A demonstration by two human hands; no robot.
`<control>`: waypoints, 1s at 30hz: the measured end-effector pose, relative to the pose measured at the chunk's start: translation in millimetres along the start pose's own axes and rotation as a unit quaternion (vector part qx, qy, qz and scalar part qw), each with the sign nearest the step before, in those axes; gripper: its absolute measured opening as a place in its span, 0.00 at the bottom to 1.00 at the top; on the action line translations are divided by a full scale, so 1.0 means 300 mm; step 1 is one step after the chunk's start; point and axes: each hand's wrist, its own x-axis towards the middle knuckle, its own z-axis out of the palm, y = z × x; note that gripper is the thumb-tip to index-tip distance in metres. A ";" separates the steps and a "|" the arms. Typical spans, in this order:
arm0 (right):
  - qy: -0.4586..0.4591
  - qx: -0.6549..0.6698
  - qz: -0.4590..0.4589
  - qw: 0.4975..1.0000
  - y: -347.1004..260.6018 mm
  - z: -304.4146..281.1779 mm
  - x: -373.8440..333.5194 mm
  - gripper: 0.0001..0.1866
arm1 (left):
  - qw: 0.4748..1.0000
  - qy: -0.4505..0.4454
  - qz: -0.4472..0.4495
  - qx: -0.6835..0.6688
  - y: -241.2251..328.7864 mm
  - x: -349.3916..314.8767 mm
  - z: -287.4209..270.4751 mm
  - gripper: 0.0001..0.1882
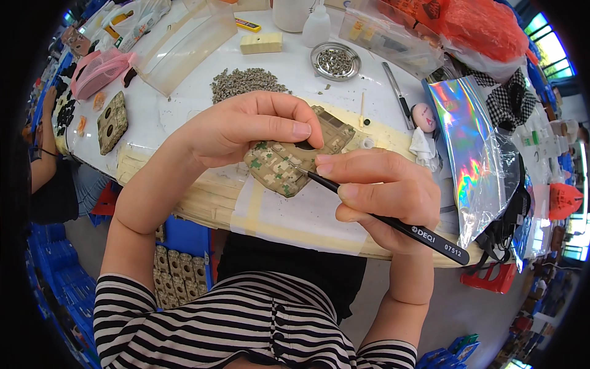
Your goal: The person assembles a toy tank by picking up small camouflage-patterned parts, applying adhesive with a tool, and joining the pieces together while seated at a workbench.
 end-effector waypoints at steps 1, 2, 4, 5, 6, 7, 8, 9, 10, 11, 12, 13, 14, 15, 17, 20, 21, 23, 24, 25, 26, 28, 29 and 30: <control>-0.002 -0.003 -0.001 1.000 0.000 0.000 0.001 0.12 | 1.000 -0.001 -0.001 -0.003 0.000 -0.001 0.000 0.09; -0.002 -0.006 0.000 1.000 -0.001 -0.001 0.001 0.12 | 1.000 -0.003 -0.003 -0.007 0.001 -0.001 0.001 0.09; -0.001 -0.010 0.003 1.000 -0.004 -0.002 0.000 0.12 | 1.000 -0.003 -0.003 -0.006 0.002 0.000 0.003 0.09; -0.002 -0.012 0.002 1.000 -0.004 -0.002 0.000 0.12 | 1.000 -0.002 -0.004 -0.005 0.002 0.000 0.003 0.09; -0.003 -0.014 0.002 1.000 -0.004 -0.002 0.001 0.12 | 1.000 -0.002 -0.003 -0.004 0.002 0.000 0.003 0.09; -0.004 -0.015 0.001 1.000 -0.004 -0.002 0.002 0.12 | 1.000 -0.002 -0.002 -0.003 0.001 0.000 0.002 0.09; -0.004 -0.013 -0.001 1.000 -0.003 -0.002 0.002 0.12 | 1.000 -0.002 -0.001 -0.001 0.001 0.000 0.002 0.09; -0.004 -0.012 -0.004 1.000 0.000 -0.001 0.002 0.12 | 1.000 -0.003 0.000 0.000 0.000 0.001 0.001 0.09; -0.004 -0.010 -0.007 1.000 0.001 -0.001 0.001 0.12 | 1.000 -0.003 0.001 0.000 -0.001 0.001 0.001 0.09; -0.005 -0.011 -0.007 1.000 0.000 -0.001 0.002 0.12 | 1.000 -0.004 0.002 0.001 -0.001 0.002 0.001 0.09; -0.005 -0.013 -0.007 1.000 0.000 -0.002 0.002 0.12 | 1.000 -0.004 0.002 0.000 -0.001 0.001 0.001 0.09; -0.006 -0.014 -0.008 1.000 -0.001 -0.002 0.002 0.12 | 1.000 -0.004 0.002 -0.001 0.000 0.001 0.002 0.09; -0.006 -0.015 -0.008 1.000 0.000 -0.002 0.002 0.12 | 1.000 -0.004 0.002 -0.002 0.000 0.000 0.003 0.09; -0.006 -0.016 -0.008 1.000 0.000 -0.001 0.002 0.12 | 1.000 -0.004 0.000 -0.003 0.000 0.000 0.003 0.09; -0.004 -0.017 -0.007 1.000 -0.001 0.001 0.002 0.12 | 1.000 -0.003 -0.003 -0.004 0.000 -0.001 0.002 0.09; -0.002 -0.017 -0.007 1.000 -0.001 0.002 0.002 0.12 | 1.000 -0.001 -0.004 -0.001 0.002 -0.002 0.002 0.09; -0.002 -0.017 -0.007 1.000 -0.001 0.003 0.002 0.12 | 1.000 0.000 -0.006 -0.001 0.001 -0.002 0.002 0.09; -0.002 -0.017 -0.007 1.000 -0.001 0.002 0.002 0.12 | 1.000 0.003 -0.011 -0.001 0.000 -0.001 0.001 0.09; -0.001 -0.016 -0.007 1.000 -0.001 0.002 0.001 0.12 | 1.000 0.003 -0.011 -0.001 0.000 -0.001 0.002 0.09; -0.001 -0.016 -0.007 1.000 0.000 0.002 0.001 0.12 | 1.000 0.002 -0.011 -0.001 0.000 -0.001 0.002 0.09; 0.001 -0.011 -0.002 1.000 -0.001 0.002 -0.001 0.12 | 1.000 0.002 -0.011 -0.001 0.001 -0.002 0.002 0.09; 0.005 -0.001 0.007 1.000 -0.002 0.001 -0.005 0.12 | 1.000 0.003 -0.007 0.003 0.001 -0.003 0.002 0.09; 0.011 0.019 0.020 1.000 -0.003 0.002 -0.007 0.12 | 1.000 0.003 -0.006 0.006 0.000 -0.002 0.002 0.09; 0.017 0.039 0.032 0.999 -0.004 0.004 -0.009 0.11 | 1.000 0.002 -0.006 0.003 -0.001 0.000 0.002 0.09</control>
